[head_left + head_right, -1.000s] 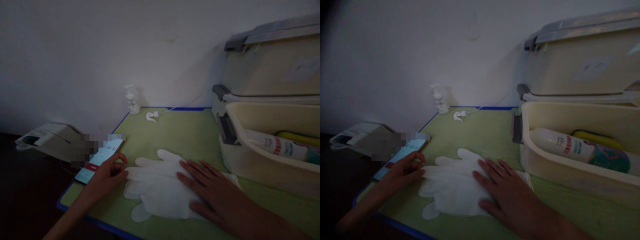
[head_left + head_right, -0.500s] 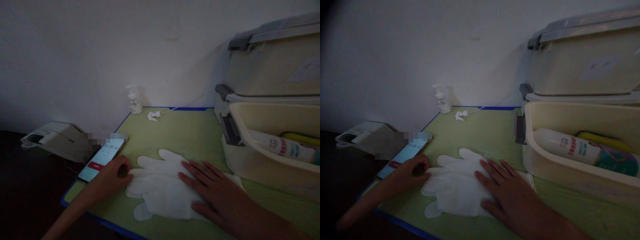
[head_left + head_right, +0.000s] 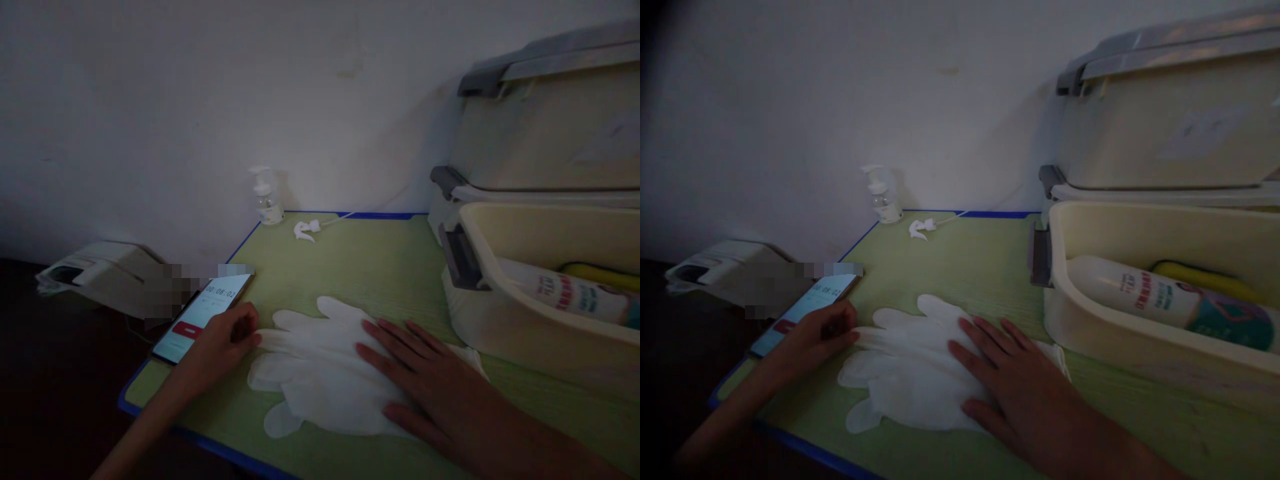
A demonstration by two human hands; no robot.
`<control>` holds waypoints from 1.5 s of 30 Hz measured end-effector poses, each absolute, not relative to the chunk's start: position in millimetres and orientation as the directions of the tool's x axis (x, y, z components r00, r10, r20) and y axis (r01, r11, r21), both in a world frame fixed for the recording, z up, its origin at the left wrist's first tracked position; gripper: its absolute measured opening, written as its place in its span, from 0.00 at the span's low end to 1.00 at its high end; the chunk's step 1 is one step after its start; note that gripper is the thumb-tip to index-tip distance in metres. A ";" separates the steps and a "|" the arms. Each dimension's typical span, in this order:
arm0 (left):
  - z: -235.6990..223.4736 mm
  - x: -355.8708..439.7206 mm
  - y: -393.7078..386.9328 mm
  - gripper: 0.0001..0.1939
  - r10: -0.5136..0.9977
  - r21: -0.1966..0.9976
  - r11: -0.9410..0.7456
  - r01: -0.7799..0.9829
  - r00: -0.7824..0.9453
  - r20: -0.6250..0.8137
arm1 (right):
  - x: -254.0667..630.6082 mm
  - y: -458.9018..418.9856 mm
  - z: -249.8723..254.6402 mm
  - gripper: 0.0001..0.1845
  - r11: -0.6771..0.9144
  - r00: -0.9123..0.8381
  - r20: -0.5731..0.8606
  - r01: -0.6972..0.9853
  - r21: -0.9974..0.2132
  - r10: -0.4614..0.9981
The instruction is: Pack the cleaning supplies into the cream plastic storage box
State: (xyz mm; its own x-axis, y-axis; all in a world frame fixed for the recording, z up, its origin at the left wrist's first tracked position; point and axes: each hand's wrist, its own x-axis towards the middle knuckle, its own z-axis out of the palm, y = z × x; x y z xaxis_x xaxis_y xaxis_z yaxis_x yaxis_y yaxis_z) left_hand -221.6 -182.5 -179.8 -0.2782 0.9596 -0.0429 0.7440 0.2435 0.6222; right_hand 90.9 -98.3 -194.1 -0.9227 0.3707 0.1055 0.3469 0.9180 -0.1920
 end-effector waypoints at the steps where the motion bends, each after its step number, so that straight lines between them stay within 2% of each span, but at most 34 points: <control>1: -177.9 -219.3 -183.0 0.09 0.958 0.603 0.253 0.757 -0.281 -0.049 | 91.2 -98.3 -194.3 0.28 0.916 -0.922 0.106 0.348 -0.201 0.373; 8: -172.7 -215.8 -187.3 0.11 0.944 0.605 0.313 0.732 -0.310 -0.113 | 90.7 -96.3 -197.9 0.28 0.921 -0.920 0.139 0.337 -0.195 0.366; 12: -175.3 -220.4 -196.2 0.12 0.927 0.576 0.300 0.760 -0.376 0.013 | 90.4 -96.5 -200.0 0.29 0.930 -0.925 0.140 0.331 -0.159 0.353; 14: -176.0 -220.9 -202.5 0.13 0.934 0.551 0.271 0.789 -0.355 0.049 | 90.4 -97.2 -200.0 0.29 0.930 -0.925 0.138 0.332 -0.157 0.353; 21: -181.9 -209.9 -211.3 0.14 0.966 0.566 0.254 0.785 -0.238 -0.104 | 89.7 -97.7 -198.4 0.28 0.923 -0.922 0.119 0.347 -0.167 0.369; 27: -179.0 -203.9 -206.2 0.10 0.954 0.601 0.291 0.744 -0.269 -0.130 | 90.4 -97.2 -201.3 0.29 0.937 -0.924 0.168 0.327 -0.127 0.345; 35: -163.1 -204.8 -211.7 0.11 0.960 0.691 0.272 0.670 -0.235 -0.150 | 91.0 -97.0 -200.1 0.28 0.940 -0.925 0.178 0.321 -0.114 0.337; 45: -181.9 -209.0 -212.8 0.10 0.943 0.618 0.332 0.713 -0.226 -0.245 | 89.1 -96.7 -200.9 0.28 0.944 -0.925 0.191 0.316 -0.096 0.329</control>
State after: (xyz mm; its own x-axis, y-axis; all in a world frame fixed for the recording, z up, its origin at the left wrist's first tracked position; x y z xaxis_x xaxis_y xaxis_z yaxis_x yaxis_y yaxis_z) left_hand -209.0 -212.8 -181.9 -0.2262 0.9428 -0.2449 0.7131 0.3315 0.6177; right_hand 89.1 -96.7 -200.9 -0.9249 0.3288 0.1911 0.3157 0.9440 -0.0964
